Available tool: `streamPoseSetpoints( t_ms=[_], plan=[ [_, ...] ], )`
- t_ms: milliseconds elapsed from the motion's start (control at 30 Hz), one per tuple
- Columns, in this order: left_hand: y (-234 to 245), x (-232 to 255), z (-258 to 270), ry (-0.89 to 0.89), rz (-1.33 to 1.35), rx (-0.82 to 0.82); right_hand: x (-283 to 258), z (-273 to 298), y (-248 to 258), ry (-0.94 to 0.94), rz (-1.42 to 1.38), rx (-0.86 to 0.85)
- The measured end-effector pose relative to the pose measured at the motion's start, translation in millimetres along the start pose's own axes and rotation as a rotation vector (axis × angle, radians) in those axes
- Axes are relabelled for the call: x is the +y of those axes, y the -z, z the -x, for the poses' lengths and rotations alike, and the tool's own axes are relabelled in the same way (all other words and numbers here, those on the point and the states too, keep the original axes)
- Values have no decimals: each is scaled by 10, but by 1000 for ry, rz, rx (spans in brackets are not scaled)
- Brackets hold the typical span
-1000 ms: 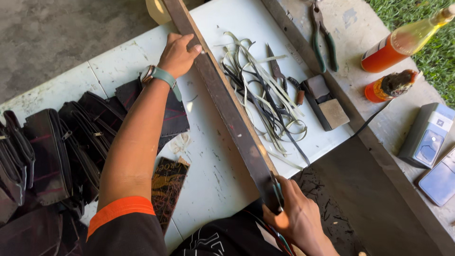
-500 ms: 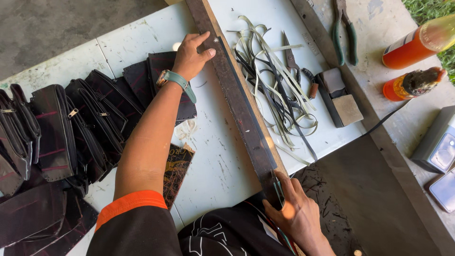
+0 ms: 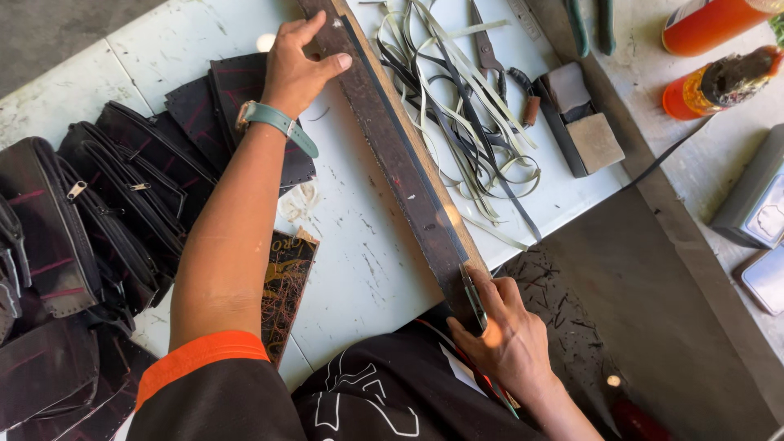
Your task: The person aligns a long strip of black material on a wooden plank and uses a utility knife to trim its edges. The person repeatedly measures, cuts, and removes excess material to produce a straight-edged strip.
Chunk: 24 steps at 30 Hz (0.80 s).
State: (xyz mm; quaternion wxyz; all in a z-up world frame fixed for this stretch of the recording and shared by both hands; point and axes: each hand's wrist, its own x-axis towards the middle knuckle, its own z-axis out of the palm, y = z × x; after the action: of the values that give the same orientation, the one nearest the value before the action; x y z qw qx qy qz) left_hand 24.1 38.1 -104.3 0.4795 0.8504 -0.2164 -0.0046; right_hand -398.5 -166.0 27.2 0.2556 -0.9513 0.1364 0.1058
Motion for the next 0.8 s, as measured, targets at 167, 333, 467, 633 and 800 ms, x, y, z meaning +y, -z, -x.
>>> streamPoseSetpoints(
  t_ms=[167,333,467,633,800],
  plan=[
    [22,15,3,18,23,-7,31,-17,-22,-5,2,-13],
    [13,5,16,10,52,-9,45,3,-26,-15,-6,-25],
    [42,23,6,7,40,-6,44,-5,-38,-17,-20,-23],
    [51,109,41,92,59,-9,5,10,-10,0,-20,18],
    [53,290,109,-83,-224,85,-45,-8,40,-21,-23,-1]
  ],
)
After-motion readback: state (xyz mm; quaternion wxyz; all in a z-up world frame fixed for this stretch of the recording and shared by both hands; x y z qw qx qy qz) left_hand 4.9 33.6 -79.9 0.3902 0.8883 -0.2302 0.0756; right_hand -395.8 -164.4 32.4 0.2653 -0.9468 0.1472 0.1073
